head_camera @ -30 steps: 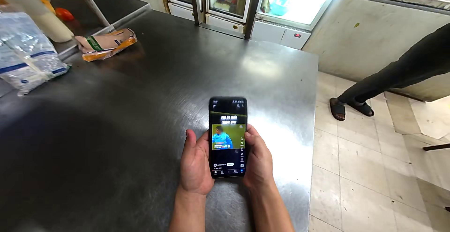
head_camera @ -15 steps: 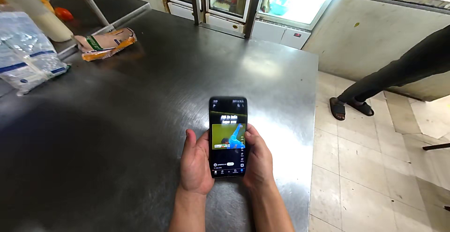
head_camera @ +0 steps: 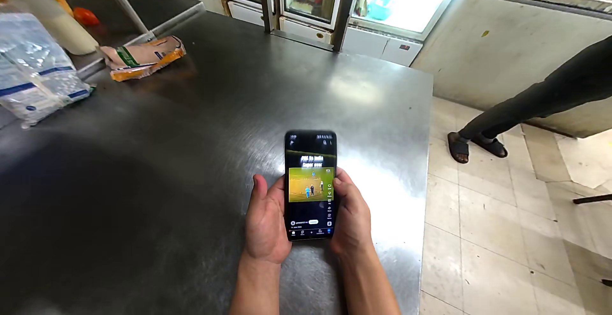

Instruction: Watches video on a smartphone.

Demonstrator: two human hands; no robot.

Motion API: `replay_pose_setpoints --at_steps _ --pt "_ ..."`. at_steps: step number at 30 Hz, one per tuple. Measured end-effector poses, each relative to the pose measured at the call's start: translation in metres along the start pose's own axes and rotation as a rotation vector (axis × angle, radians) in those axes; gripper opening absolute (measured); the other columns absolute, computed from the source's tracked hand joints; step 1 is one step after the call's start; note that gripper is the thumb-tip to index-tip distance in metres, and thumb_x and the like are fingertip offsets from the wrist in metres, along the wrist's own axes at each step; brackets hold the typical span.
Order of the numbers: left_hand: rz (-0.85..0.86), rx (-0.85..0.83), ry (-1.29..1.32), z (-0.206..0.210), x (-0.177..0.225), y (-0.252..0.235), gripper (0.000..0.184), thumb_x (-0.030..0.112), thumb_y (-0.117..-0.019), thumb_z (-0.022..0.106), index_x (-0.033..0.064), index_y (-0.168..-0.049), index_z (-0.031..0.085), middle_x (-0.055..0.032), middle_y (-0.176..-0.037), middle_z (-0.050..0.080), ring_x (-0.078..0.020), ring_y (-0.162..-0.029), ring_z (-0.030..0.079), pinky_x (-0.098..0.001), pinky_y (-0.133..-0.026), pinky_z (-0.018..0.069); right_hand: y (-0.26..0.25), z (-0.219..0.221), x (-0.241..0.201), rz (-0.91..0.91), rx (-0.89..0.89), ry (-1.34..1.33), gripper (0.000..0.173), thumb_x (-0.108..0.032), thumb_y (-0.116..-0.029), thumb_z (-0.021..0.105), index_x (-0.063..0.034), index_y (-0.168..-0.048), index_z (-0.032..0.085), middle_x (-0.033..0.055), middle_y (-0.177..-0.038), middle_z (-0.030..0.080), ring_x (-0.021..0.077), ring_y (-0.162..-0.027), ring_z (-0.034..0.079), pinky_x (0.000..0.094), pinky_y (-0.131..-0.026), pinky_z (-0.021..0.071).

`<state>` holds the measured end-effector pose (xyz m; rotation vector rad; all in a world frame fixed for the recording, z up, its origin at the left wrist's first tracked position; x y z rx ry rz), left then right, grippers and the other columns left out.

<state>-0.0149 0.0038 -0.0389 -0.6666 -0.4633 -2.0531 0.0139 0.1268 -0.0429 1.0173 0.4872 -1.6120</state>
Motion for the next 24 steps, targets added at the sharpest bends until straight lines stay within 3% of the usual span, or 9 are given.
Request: replay_pose_setpoints --at_steps 24 --pt "-0.005 0.011 -0.007 0.0004 0.0010 0.0005 0.092 0.083 -0.0814 0.052 0.0136 -0.141 0.056 -0.0149 -0.129 0.066 -0.0265 -0.118 0.065 -0.0476 -0.100 0.0536 -0.0008 -0.0004 0.0004 -0.009 -0.016 0.005 0.036 -0.031 -0.1019 0.036 -0.0147 -0.114 0.066 0.0086 -0.094 0.071 0.0146 -0.081 0.071 0.0338 -0.070 0.0603"
Point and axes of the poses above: each hand's wrist, its own y-axis away from the middle knuckle, its own z-axis out of the palm, x = y × z, the point moved 2 cm from there along -y, towards the middle knuckle
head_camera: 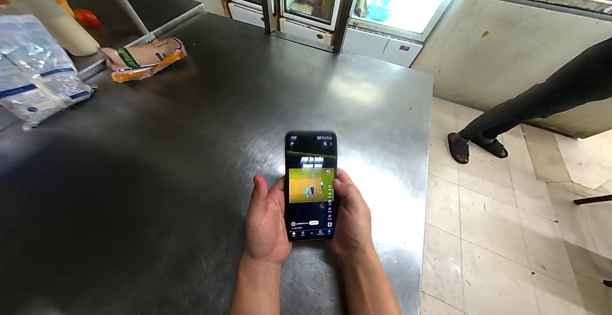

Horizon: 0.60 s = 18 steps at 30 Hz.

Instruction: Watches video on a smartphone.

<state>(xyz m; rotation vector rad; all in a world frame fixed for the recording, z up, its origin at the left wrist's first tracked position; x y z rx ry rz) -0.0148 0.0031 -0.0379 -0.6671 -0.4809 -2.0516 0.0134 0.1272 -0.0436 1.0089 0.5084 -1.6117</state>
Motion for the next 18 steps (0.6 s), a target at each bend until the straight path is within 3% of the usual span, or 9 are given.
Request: replay_pose_setpoints --at_steps 18 --pt "0.002 -0.022 0.002 -0.0004 -0.0006 -0.0008 0.092 0.083 -0.0826 0.049 0.0139 -0.142 0.054 -0.0153 -0.131 0.065 -0.0268 -0.120 0.064 -0.0478 -0.101 0.0528 0.0005 -0.0001 -0.0006 0.015 0.006 -0.011 0.035 -0.031 -0.1017 0.037 -0.0149 -0.115 0.066 0.0092 -0.095 0.071 0.0152 -0.081 0.071 0.0342 -0.069 0.0605"
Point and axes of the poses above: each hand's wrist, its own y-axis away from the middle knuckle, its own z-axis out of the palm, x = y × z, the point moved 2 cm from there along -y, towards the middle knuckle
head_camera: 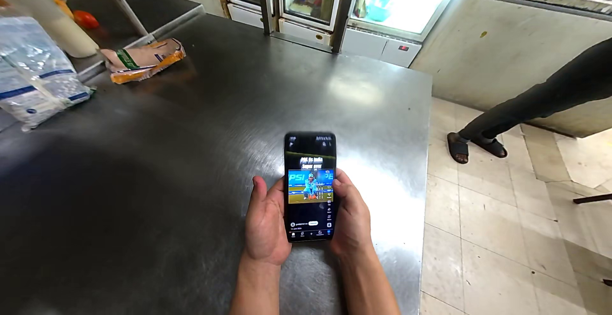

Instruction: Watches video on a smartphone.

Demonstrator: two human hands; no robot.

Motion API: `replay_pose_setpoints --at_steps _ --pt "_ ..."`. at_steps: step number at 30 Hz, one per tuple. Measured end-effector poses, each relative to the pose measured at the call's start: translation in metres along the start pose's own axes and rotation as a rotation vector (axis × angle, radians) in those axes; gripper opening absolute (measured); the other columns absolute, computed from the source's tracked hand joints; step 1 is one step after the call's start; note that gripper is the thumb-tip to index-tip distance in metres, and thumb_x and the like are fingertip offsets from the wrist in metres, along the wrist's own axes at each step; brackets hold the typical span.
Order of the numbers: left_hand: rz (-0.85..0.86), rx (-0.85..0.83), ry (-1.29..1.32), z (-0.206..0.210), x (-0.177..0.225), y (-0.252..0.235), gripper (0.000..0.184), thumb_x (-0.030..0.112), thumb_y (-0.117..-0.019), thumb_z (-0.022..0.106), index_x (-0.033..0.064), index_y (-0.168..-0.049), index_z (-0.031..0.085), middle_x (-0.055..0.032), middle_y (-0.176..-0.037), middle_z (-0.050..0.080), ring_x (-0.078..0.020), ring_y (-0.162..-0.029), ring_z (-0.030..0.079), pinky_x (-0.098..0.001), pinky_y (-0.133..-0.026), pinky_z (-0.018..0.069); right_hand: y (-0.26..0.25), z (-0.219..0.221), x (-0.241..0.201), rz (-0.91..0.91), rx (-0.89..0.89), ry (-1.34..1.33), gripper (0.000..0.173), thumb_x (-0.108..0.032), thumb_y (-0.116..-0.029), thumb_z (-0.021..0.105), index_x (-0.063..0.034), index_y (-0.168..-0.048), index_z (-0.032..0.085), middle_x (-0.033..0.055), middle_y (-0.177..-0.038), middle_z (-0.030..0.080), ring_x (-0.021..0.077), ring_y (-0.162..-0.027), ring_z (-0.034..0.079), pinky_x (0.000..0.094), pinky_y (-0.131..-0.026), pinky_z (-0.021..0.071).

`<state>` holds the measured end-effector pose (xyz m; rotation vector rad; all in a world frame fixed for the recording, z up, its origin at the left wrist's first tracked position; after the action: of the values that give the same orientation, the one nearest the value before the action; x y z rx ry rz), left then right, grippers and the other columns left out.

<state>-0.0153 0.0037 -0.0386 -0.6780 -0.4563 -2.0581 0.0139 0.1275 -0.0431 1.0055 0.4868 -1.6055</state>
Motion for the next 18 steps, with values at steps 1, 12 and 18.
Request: replay_pose_setpoints --at_steps 1,12,18 --pt "0.002 0.000 0.003 0.0002 0.0000 0.0002 0.092 0.083 -0.0824 0.050 0.0139 -0.142 0.055 -0.0154 -0.131 0.065 -0.0268 -0.120 0.064 -0.0478 -0.101 0.0528 0.0002 0.0001 -0.0001 -0.002 0.002 0.001 0.036 -0.031 -0.1018 0.037 -0.0147 -0.115 0.066 0.0092 -0.094 0.071 0.0152 -0.081 0.071 0.0339 -0.069 0.0604" --pt "0.005 0.004 0.001 -0.0001 -0.0004 0.0000 0.091 0.083 -0.0818 0.051 0.0143 -0.142 0.055 -0.0147 -0.130 0.065 -0.0264 -0.119 0.065 -0.0475 -0.101 0.0531 0.0000 -0.0001 0.0004 0.002 0.010 0.000 0.035 -0.031 -0.1009 0.037 -0.0149 -0.114 0.066 0.0089 -0.094 0.071 0.0150 -0.080 0.071 0.0338 -0.069 0.0601" --pt "0.005 0.012 -0.003 0.0005 -0.0003 0.0001 0.092 0.083 -0.0820 0.050 0.0134 -0.142 0.055 -0.0151 -0.130 0.065 -0.0271 -0.120 0.065 -0.0478 -0.101 0.0531 0.0001 -0.0003 0.0005 0.002 0.013 0.000 0.035 -0.031 -0.1013 0.037 -0.0151 -0.114 0.066 0.0090 -0.094 0.071 0.0149 -0.080 0.071 0.0340 -0.069 0.0603"
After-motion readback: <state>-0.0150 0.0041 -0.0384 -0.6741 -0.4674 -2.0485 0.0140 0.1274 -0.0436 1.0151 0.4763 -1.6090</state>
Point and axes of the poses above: each hand's wrist, its own y-axis away from the middle knuckle, its own z-axis out of the palm, x = y × z, the point moved 2 cm from there along -y, towards the middle knuckle
